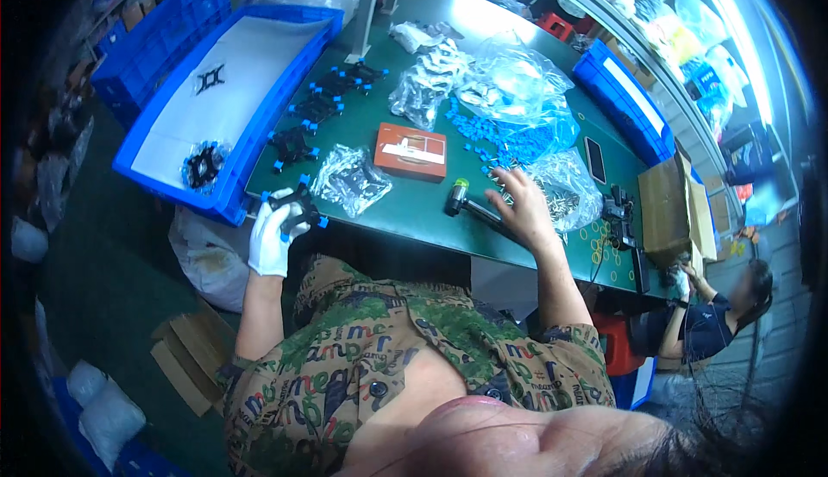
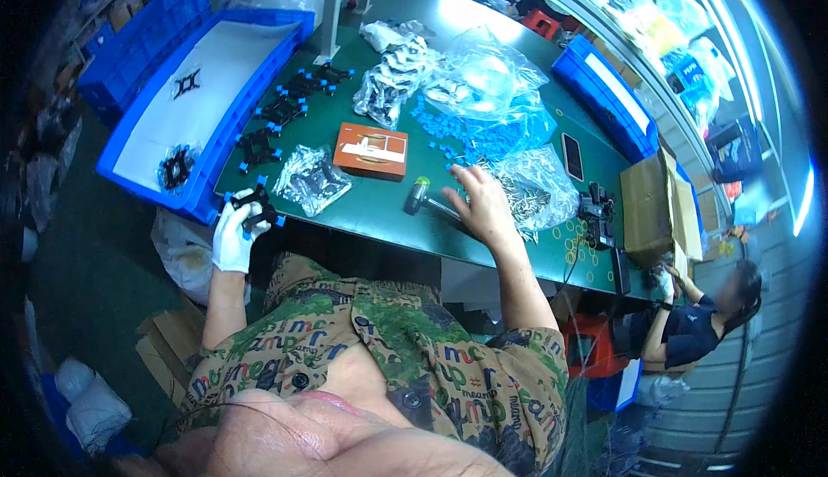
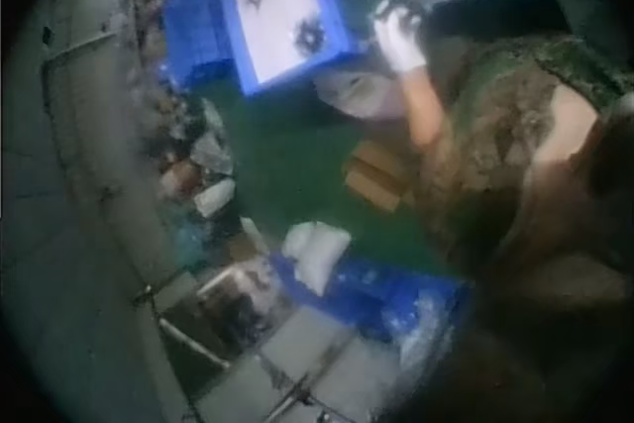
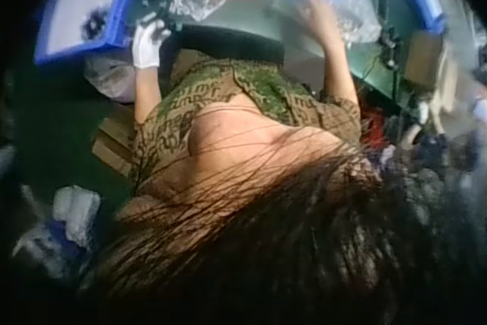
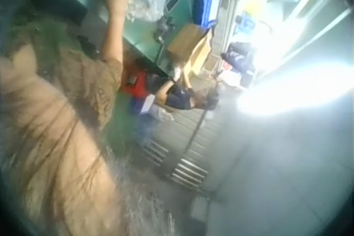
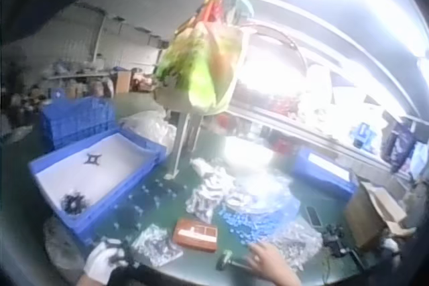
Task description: The person assembles small hardware components at a workbench. They pick up black plastic parts and metal pins, insert the pins into the plastic parts, and use a hammer to secure them. The person then places the assembled units into a clear plastic bag.
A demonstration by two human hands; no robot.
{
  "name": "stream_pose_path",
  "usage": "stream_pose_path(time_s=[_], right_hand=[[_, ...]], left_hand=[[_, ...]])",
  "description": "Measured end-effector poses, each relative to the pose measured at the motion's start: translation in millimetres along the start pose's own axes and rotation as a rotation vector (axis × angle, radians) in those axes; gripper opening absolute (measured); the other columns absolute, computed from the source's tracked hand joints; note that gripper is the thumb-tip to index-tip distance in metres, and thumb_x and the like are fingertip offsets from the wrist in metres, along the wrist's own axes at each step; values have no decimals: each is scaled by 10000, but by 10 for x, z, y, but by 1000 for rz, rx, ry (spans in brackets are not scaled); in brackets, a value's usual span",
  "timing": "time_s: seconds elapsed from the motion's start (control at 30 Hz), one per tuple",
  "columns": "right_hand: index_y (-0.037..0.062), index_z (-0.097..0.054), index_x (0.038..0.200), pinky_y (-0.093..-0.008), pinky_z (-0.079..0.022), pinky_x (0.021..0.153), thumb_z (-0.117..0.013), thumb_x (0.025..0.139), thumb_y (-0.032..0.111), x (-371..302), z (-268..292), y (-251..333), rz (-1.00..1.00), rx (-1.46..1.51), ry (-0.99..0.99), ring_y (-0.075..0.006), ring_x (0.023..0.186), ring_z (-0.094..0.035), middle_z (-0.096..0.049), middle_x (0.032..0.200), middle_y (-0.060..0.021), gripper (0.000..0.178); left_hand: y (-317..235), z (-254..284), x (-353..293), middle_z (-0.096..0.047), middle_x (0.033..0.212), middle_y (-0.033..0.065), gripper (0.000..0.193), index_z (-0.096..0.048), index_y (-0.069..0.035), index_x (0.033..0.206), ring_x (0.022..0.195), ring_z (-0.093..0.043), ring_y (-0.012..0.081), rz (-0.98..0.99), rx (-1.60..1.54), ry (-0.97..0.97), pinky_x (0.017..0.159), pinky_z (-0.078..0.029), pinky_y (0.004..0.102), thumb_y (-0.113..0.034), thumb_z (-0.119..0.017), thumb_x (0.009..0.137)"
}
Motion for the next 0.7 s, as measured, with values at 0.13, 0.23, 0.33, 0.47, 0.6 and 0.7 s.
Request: stream_pose_path(time_s=[0.13,0.23,0.33,0.47,0.6,0.7], right_hand=[[54,-687,1145,-437,-494,817,-715,927,217,439,105,571,247,1,-12,-330,950,-631,-653,999,-123,274],[107,-705,1098,-447,-461,879,-724,906,223,621,-167,1109,404,-3,82,-287,997,-619,-647,993,-79,225],[125,-705,1082,-446,-455,872,-728,890,229,635,-365,1704,648,41,105,-270,1009,-618,-643,985,-58,219],[155,-702,1091,-417,-444,876,-734,825,163,823,-573,1908,674,14,213,-250,984,-602,-610,950,-27,268],[163,-708,1067,-436,-451,836,-701,860,203,1315,-522,1277,572,-92,110,-256,962,-613,-612,929,-27,211],[144,-737,1079,-456,-488,827,-673,916,235,1629,-250,380,294,-220,-18,-285,980,-660,-685,972,-66,197]], left_hand=[[226,352,-377,-695,1017,73,245,-593,-60,1283,870,-681,152,-35,-27,-148,738,-604,337,-144,-534,1060],[245,412,-489,-689,1025,78,266,-581,-41,1314,884,-684,151,-57,71,-178,750,-615,327,-124,-526,1067],[150,361,-622,-683,1031,82,279,-583,-22,1323,896,-683,150,-64,113,-205,756,-619,321,-79,-542,1053],[-91,296,-718,-672,1030,81,296,-566,-8,1335,902,-676,145,-88,206,-217,742,-614,311,-68,-543,1046],[-107,389,-746,-655,1002,69,330,-537,2,1367,869,-649,122,-82,324,-240,704,-582,278,-59,-522,1043],[-192,443,-704,-646,951,60,350,-536,-1,1375,840,-628,113,-64,379,-259,692,-570,266,-66,-541,1031]])
Point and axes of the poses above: each hand's wrist, its own x-axis towards the middle knuckle, its own z-axis out of the back of the hand, y = z × x, the point moved 10 cm from there along x, towards the middle knuckle
